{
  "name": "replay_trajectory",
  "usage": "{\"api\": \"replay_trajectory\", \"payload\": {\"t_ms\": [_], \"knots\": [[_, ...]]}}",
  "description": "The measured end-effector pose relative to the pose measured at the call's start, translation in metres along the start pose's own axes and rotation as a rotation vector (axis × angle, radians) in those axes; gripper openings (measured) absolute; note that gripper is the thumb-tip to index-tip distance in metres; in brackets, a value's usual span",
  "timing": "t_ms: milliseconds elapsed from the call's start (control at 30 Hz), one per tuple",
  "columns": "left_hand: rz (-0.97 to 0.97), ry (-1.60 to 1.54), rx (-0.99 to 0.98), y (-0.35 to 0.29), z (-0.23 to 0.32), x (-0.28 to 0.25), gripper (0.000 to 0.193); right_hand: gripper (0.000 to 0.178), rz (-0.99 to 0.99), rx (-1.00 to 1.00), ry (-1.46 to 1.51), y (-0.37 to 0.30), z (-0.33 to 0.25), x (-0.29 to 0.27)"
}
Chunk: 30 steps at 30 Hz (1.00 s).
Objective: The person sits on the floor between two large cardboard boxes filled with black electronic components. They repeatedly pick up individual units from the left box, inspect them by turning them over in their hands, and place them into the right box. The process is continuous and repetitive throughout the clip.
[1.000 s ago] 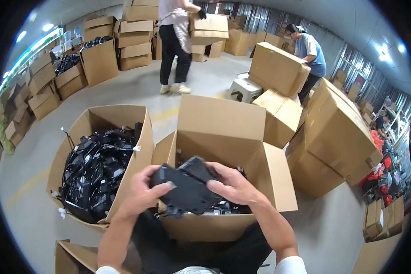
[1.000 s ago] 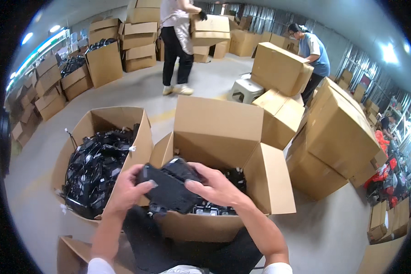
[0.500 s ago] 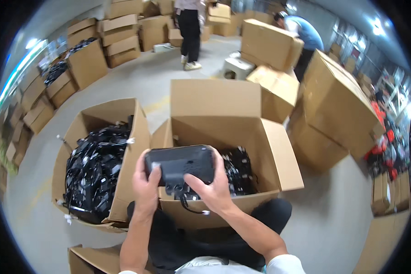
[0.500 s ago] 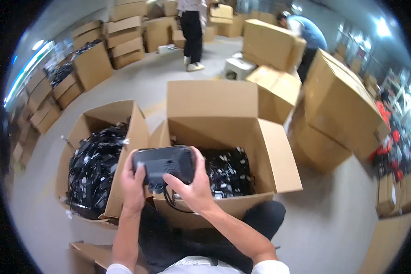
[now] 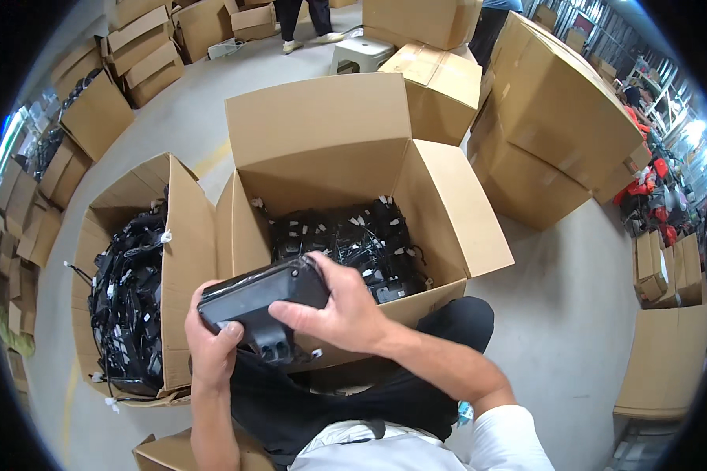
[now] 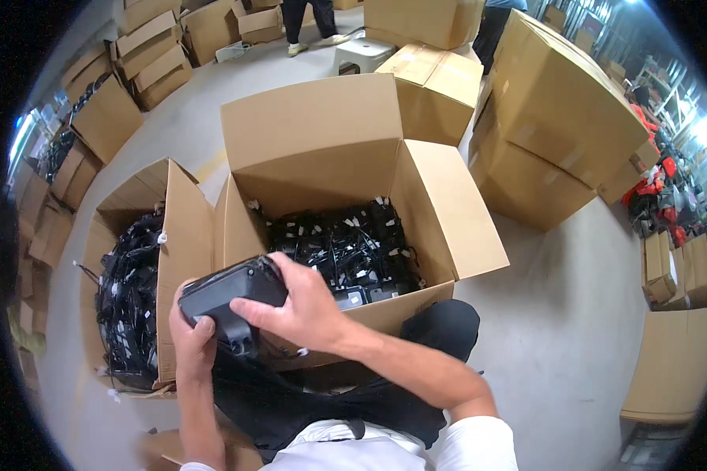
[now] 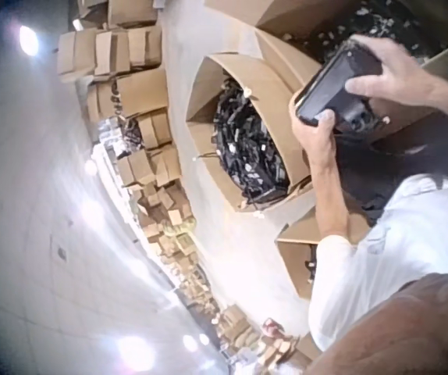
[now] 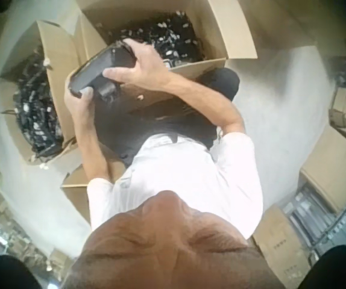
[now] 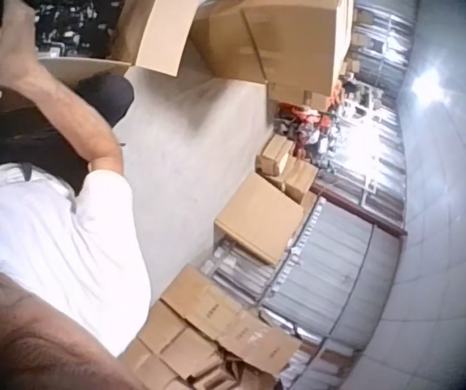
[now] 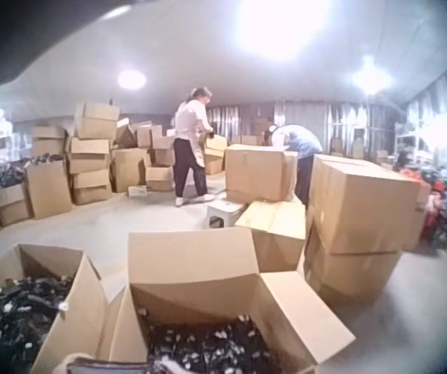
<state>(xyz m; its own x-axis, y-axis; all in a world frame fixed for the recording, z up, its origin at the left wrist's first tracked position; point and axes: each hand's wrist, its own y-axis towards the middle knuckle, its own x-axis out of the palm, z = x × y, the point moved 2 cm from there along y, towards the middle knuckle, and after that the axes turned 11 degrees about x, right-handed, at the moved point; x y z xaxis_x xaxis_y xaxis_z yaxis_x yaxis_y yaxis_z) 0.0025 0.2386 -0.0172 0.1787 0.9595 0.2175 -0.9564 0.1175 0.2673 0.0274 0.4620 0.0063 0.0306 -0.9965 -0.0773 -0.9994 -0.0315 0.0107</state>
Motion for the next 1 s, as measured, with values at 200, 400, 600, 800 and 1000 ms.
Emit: {"api": "replay_trajectory", "payload": {"t_ms": [200,400,600,800,1000], "knots": [[0.049,0.03,0.001,0.026,-0.02,0.03,0.075,0.067,0.157,-0.448,-0.276,0.001,0.004,-0.039],[0.057,-0.21,-0.347,0.017,-0.042,0.065,0.06,0.043,0.168,-0.816,-0.828,-0.021,0.055,-0.014],[-0.14,0.034,-0.229,0.017,-0.05,0.042,0.065,0.054,0.092,-0.607,-0.698,-0.021,0.024,-0.037],[-0.397,0.133,-0.162,0.009,-0.038,0.037,0.071,0.067,-0.291,0.272,-0.176,0.033,0.027,-0.034],[-0.392,0.254,-0.018,0.0,-0.045,0.026,0.074,0.069,-0.317,0.206,-0.199,0.032,0.044,-0.025]]}}
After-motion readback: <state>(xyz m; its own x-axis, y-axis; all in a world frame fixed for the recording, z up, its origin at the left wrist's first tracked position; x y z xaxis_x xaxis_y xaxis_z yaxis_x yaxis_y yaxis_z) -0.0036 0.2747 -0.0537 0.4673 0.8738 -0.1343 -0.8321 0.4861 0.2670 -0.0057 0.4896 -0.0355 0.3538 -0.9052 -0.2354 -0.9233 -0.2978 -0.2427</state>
